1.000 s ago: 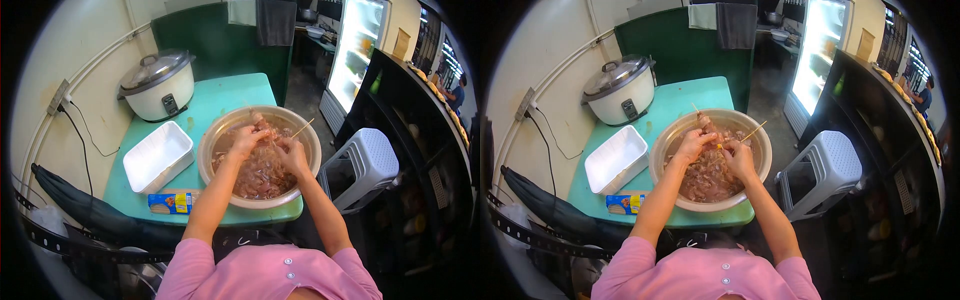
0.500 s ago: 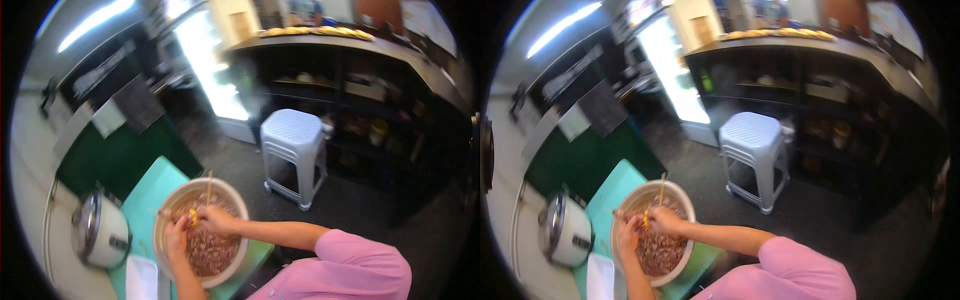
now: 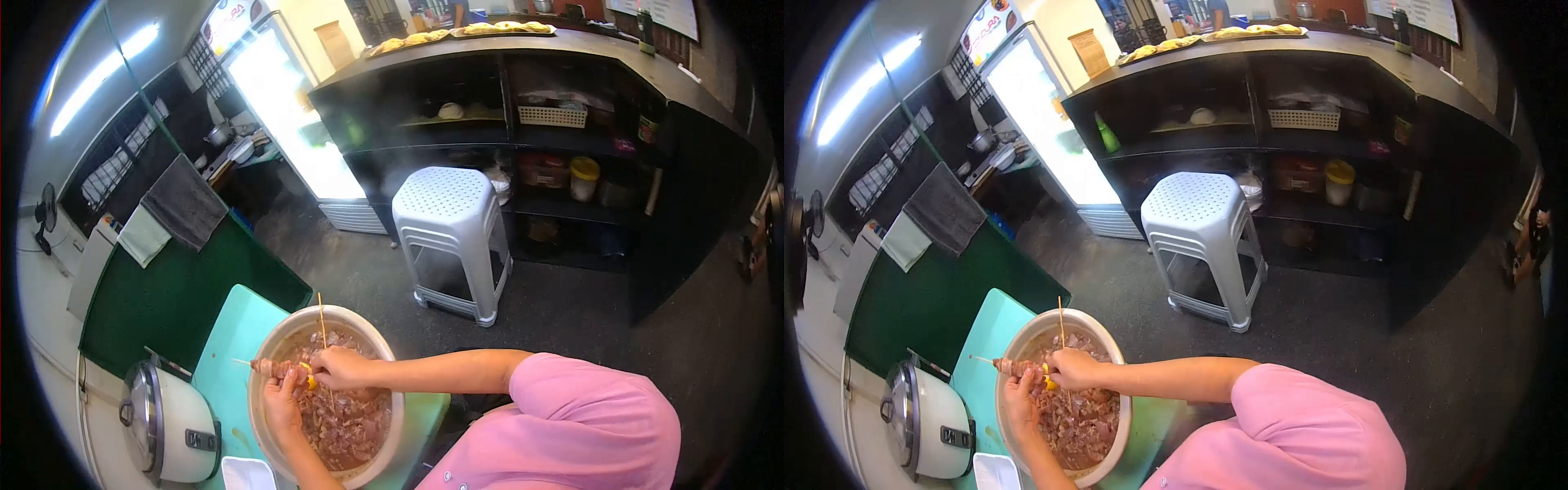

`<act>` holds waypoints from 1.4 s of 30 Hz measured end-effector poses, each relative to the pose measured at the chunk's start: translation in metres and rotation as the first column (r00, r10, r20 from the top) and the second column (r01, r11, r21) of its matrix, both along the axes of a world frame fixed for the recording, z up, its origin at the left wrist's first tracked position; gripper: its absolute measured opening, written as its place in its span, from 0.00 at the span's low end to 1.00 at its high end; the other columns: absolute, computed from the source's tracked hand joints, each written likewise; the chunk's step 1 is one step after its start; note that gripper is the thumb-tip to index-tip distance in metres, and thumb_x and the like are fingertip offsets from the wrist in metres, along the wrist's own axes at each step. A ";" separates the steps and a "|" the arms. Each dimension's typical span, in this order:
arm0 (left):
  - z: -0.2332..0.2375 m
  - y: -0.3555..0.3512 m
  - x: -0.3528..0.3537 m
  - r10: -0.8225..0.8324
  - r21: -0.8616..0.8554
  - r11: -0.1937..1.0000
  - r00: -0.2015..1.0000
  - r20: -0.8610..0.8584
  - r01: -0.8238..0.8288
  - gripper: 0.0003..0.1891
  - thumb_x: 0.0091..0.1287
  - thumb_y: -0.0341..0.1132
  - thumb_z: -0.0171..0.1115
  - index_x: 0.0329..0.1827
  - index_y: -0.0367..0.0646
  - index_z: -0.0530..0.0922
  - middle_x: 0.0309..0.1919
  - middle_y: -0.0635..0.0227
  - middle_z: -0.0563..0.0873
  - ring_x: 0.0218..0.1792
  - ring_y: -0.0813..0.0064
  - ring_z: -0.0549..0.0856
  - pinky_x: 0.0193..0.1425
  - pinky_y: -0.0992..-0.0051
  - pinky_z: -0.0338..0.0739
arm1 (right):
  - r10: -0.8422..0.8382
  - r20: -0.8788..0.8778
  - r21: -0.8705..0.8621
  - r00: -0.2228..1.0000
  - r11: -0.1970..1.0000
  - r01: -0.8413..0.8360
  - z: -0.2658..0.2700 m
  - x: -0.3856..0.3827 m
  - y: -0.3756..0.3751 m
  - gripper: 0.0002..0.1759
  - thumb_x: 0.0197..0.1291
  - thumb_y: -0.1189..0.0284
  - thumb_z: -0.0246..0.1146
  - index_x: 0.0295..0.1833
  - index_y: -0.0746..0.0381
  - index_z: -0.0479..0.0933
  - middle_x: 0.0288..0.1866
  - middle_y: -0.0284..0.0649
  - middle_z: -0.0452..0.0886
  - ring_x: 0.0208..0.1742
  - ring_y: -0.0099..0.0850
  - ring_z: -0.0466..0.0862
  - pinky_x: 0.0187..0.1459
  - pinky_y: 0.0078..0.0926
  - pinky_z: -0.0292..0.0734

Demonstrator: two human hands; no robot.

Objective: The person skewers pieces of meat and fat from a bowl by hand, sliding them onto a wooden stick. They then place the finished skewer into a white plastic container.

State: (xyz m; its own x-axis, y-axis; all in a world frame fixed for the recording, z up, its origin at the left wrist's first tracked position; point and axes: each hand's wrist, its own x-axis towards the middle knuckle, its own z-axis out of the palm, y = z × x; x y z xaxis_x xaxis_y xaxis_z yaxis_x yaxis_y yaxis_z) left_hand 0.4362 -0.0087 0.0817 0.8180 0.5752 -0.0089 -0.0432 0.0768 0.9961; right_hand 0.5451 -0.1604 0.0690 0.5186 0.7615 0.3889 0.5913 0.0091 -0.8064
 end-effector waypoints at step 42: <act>0.049 -0.064 -0.078 0.612 0.924 0.381 0.757 -0.228 -0.029 0.10 0.48 0.32 0.67 0.32 0.38 0.80 0.35 0.52 0.84 0.38 0.54 0.83 0.44 0.59 0.76 | 0.137 0.345 -0.070 0.929 0.990 -0.120 0.069 -0.010 -0.079 0.06 0.53 0.81 0.60 0.37 0.69 0.80 0.29 0.50 0.75 0.32 0.46 0.78 0.35 0.38 0.71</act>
State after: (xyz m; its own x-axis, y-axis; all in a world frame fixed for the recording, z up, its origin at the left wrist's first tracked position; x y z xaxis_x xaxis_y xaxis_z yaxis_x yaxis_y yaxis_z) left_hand 0.3577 -0.0731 0.1309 0.5965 0.7260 0.3422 0.6152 -0.6874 0.3860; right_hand 0.5347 -0.2396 0.1381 0.2535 0.8342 0.4898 0.8310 0.0715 -0.5517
